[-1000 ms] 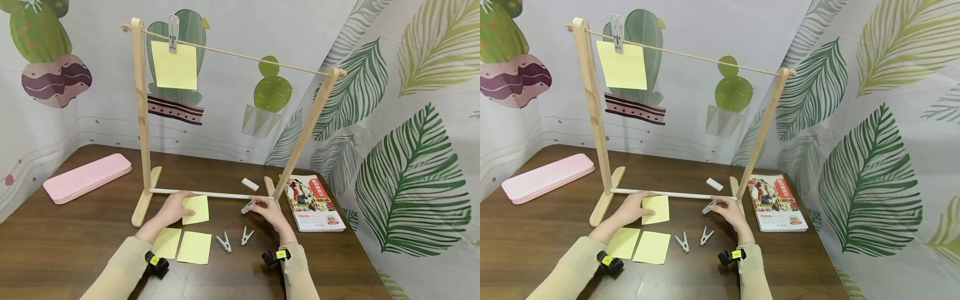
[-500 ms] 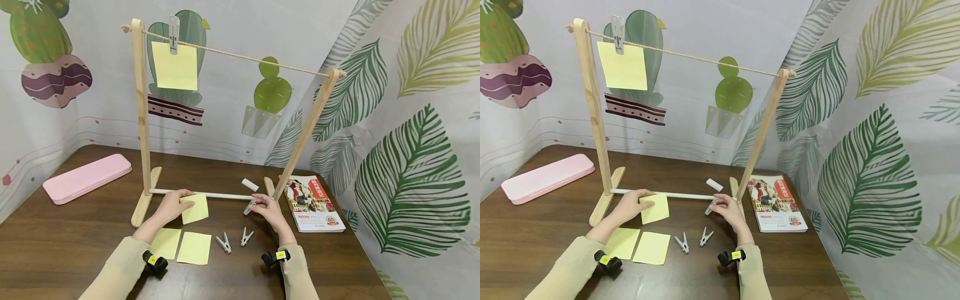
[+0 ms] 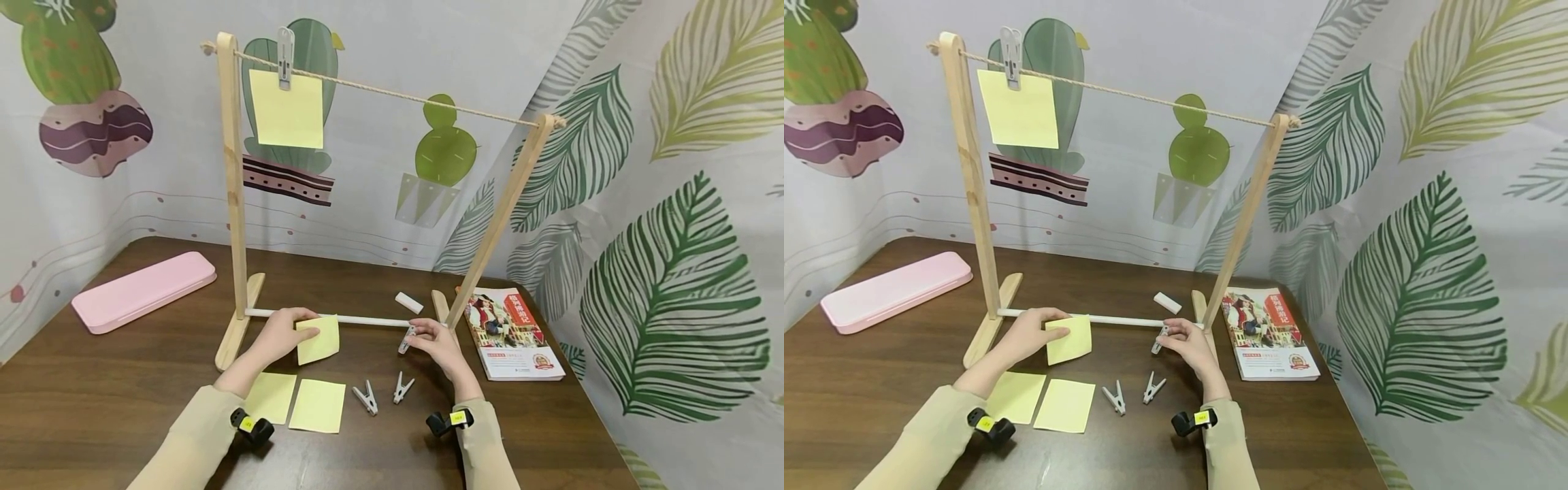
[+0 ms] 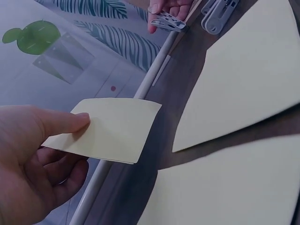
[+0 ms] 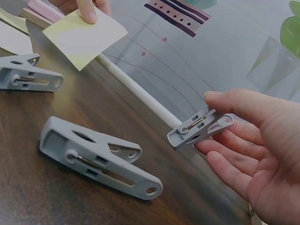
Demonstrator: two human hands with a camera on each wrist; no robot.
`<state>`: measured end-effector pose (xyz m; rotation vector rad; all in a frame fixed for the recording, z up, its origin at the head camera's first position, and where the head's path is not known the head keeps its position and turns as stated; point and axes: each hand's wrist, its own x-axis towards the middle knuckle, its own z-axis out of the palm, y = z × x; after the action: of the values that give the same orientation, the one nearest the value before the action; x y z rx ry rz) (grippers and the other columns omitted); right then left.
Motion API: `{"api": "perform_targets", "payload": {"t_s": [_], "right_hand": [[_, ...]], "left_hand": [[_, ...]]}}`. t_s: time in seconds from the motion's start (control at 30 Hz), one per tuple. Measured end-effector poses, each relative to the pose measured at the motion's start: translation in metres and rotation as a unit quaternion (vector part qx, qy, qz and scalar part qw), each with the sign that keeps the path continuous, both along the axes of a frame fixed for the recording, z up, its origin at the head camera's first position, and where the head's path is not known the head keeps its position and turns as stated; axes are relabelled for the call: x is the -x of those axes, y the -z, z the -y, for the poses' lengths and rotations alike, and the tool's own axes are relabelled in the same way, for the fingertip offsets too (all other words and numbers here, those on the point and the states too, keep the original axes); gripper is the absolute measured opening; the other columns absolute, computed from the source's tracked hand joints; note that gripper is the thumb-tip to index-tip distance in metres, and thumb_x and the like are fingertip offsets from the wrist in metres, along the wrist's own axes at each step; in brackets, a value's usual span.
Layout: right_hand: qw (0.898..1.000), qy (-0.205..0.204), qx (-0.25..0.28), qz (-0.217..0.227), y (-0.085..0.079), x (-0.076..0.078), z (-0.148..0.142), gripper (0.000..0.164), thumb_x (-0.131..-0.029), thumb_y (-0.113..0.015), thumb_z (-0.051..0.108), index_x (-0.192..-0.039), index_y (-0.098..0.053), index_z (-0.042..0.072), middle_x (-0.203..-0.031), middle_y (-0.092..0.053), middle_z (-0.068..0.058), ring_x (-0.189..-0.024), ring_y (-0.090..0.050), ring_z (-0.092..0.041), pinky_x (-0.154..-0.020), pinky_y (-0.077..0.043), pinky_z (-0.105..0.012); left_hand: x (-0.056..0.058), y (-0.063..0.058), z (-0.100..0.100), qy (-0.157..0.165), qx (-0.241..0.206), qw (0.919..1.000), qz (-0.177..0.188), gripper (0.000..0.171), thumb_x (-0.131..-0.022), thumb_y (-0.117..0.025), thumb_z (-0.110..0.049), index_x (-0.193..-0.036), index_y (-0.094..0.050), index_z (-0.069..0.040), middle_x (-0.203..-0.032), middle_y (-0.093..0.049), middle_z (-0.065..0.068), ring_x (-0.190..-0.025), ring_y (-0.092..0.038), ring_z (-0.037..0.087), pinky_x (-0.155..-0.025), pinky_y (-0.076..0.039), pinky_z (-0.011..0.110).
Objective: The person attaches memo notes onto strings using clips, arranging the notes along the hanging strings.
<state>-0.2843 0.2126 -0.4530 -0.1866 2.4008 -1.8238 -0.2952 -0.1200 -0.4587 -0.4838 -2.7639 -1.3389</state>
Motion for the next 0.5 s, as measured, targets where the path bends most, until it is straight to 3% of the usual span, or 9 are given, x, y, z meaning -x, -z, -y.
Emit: {"api": "perform_targets", "payload": {"t_s": [0.23,0.5], "right_hand": [[1.0,-0.014,-0.002,-0.005,-0.0015,-0.0003,-0.0005,0.041,-0.087,-0.069,0.002,-0.123,-0.056,-0.014,-0.097,-0.063,-0.002,-0.086,-0.062,-0.005,-0.078,-0.049,-0.019],[1.0,-0.014,-0.003,-0.007,-0.0027,-0.0013,-0.0005,0.041,-0.087,-0.069,0.001,-0.123,-0.056,-0.014,-0.098,-0.064,-0.003,-0.086,-0.061,-0.006,-0.077,-0.05,-0.019]], "left_hand": [[-0.0001,-0.0043,-0.0001,0.001,-0.004,0.9999,-0.009,0.03,-0.091,-0.068,-0.015,-0.117,-0.068,-0.001,-0.122,-0.066,0.021,-0.122,-0.054,0.045,-0.1,-0.043,0.059],[-0.0014,-0.0067,-0.0013,0.0,-0.007,0.9998,-0.019,0.028,-0.09,-0.07,-0.016,-0.114,-0.07,-0.002,-0.118,-0.069,0.019,-0.119,-0.057,0.043,-0.099,-0.044,0.058]]}}
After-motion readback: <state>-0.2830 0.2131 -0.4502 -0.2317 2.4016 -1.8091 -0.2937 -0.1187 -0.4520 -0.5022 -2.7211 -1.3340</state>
